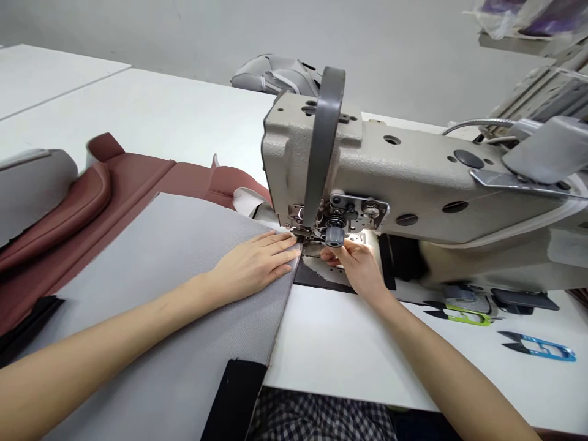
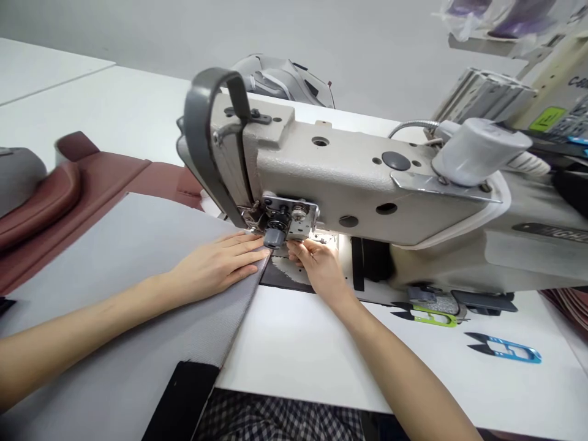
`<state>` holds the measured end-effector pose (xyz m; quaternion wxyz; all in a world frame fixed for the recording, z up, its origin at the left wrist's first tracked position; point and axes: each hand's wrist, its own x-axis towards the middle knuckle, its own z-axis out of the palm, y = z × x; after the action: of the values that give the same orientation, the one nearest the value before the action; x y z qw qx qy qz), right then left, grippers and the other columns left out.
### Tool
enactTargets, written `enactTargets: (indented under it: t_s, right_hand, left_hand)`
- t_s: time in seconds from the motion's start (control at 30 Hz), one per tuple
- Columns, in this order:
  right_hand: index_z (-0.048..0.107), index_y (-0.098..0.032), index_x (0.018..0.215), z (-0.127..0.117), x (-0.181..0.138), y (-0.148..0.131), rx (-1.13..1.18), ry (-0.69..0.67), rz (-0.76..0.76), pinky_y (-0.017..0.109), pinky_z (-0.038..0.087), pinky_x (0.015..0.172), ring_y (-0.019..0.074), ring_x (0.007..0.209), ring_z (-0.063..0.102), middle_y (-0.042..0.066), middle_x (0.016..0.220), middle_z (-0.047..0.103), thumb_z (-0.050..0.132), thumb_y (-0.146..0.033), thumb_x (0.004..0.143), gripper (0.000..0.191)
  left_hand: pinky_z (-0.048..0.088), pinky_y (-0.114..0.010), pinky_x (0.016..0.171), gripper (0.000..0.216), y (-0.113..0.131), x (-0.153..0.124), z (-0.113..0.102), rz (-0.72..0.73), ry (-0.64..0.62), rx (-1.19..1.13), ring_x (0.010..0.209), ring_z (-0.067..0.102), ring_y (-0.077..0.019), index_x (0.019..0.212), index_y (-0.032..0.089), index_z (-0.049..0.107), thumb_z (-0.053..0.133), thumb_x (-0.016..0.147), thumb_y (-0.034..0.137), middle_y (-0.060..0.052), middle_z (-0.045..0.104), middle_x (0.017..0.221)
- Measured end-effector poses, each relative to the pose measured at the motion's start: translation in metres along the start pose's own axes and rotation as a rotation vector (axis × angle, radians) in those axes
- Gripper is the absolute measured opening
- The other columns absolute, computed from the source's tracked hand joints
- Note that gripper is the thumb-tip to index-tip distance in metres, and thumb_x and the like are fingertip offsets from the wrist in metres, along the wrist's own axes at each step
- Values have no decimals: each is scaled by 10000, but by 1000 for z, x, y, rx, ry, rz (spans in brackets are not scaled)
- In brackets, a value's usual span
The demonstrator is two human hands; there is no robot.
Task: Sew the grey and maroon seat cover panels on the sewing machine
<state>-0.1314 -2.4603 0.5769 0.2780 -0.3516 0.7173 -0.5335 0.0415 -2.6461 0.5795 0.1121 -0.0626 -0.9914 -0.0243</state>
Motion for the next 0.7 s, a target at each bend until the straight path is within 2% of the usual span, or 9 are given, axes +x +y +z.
enactTargets:
  t_s: [0.17,0.27,0.33,0.4,0.47,0.53,0.63,0.7]
  right_hand:
    - [721,-190,826,-3,1,3,-92,-36,-53,339,600,750,200,788,704,79,865,746,505,-647,940,518]
    - [734,-193,853,-6,2,1,-205,-68,-116,304,579,717,174,749,678,47,829,729,512,-569,965,451]
    - [744,-203,886,-5,0,-2,-347,-87,-255,295,560,736,161,757,655,28,843,721,556,-444,971,316]
    - [751,-198,926,0,-5,-4,-550,-139,-470,326,542,823,183,872,638,52,954,719,558,-271,974,212]
    - [745,-167,984,10,-17,-5,-756,-205,-671,372,517,891,220,990,592,96,1059,692,511,-143,968,236]
    - [723,-139,1013,23,-34,-4,-878,-255,-788,395,506,886,242,1027,544,118,1083,666,491,-100,958,242]
    - [688,-137,988,41,-65,-1,-843,-326,-886,387,498,854,232,994,518,107,1051,651,498,-121,955,194]
    - [669,-126,986,47,-86,-1,-755,-381,-894,374,498,872,224,990,517,107,1043,643,502,-147,949,172]
  left_hand:
    - [435,-469,1162,435,1,0,-2,-16,-39,-17,1357,523,-260,1306,203,643,339,1059,393,-74,580,1439]
    - [421,-468,1172,417,0,3,-3,-31,-48,-16,1368,512,-259,1312,209,637,359,1056,387,-71,565,1455]
    - [418,-463,1173,393,0,5,-3,-45,-51,-10,1366,511,-260,1295,209,646,383,1052,370,-73,570,1449]
    - [417,-459,1171,378,-1,8,-3,-53,-59,-11,1364,511,-261,1290,206,647,402,1047,361,-75,585,1430]
    - [410,-457,1176,384,-2,9,-2,-59,-61,-15,1366,507,-260,1301,201,636,406,1044,372,-77,596,1415]
    - [398,-457,1184,403,-3,9,-2,-71,-54,-16,1375,498,-258,1309,186,623,385,1048,380,-85,600,1409]
    - [386,-467,1189,432,-4,10,-2,-82,-72,-23,1385,487,-265,1310,153,613,334,1056,362,-113,589,1416]
    - [370,-474,1197,450,-4,10,-3,-76,-98,-34,1404,462,-273,1327,141,603,313,1056,352,-122,575,1431]
